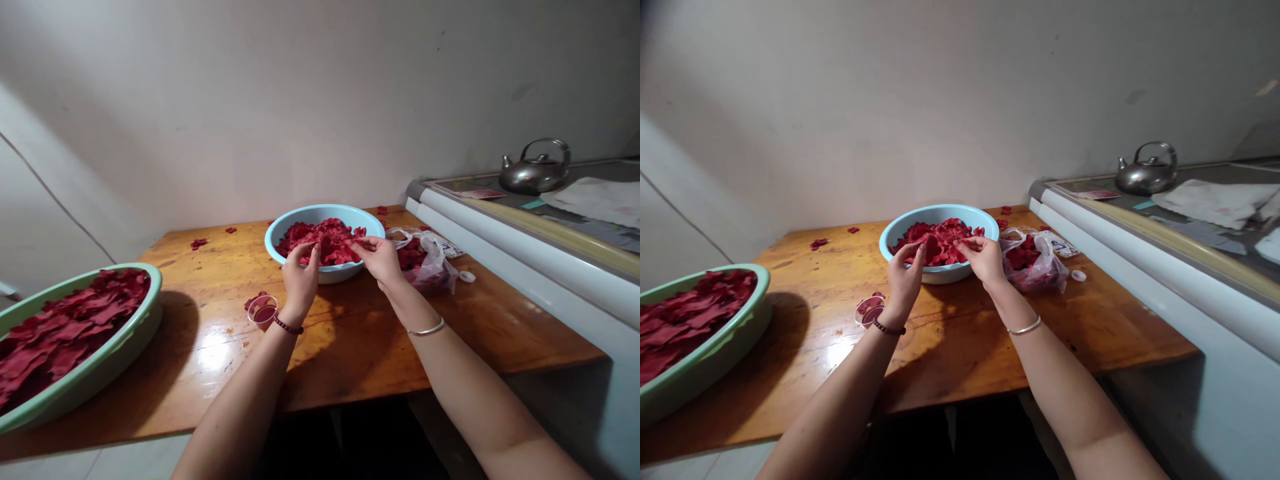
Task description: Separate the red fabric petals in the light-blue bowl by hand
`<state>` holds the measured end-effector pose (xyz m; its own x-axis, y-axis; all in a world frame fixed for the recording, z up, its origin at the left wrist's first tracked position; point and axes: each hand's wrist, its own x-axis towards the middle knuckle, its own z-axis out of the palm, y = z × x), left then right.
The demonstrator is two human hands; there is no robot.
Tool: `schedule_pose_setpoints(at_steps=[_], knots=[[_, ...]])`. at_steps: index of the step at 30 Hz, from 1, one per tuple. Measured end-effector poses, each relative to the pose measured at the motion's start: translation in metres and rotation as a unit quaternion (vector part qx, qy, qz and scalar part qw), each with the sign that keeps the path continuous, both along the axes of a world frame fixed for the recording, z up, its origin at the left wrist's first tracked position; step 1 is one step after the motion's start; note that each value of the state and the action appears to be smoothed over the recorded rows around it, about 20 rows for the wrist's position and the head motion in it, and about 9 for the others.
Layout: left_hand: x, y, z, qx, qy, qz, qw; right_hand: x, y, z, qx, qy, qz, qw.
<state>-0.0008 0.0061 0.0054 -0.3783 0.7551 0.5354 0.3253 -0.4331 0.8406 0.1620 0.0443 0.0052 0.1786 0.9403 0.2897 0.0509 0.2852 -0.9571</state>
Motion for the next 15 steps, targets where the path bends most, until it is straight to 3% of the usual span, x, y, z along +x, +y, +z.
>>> schedule_pose_setpoints(at_steps=[3, 9, 12, 15], knots=[[0.001, -0.001, 0.001, -0.017, -0.018, -0.024, 0.999, 0.004, 0.003, -0.002, 0.050, -0.026, -0.048, 0.997], [0.001, -0.002, 0.001, -0.029, -0.051, -0.027, 0.998, 0.001, 0.002, 0.001, 0.032, -0.015, -0.015, 0.999], [0.001, -0.002, 0.001, -0.023, -0.055, -0.034, 0.998, 0.000, -0.005, 0.008, 0.069, -0.002, -0.022, 0.997], [0.003, -0.003, 0.001, -0.008, -0.049, -0.066, 0.997, -0.004, -0.016, 0.015, 0.073, -0.032, 0.088, 0.993]])
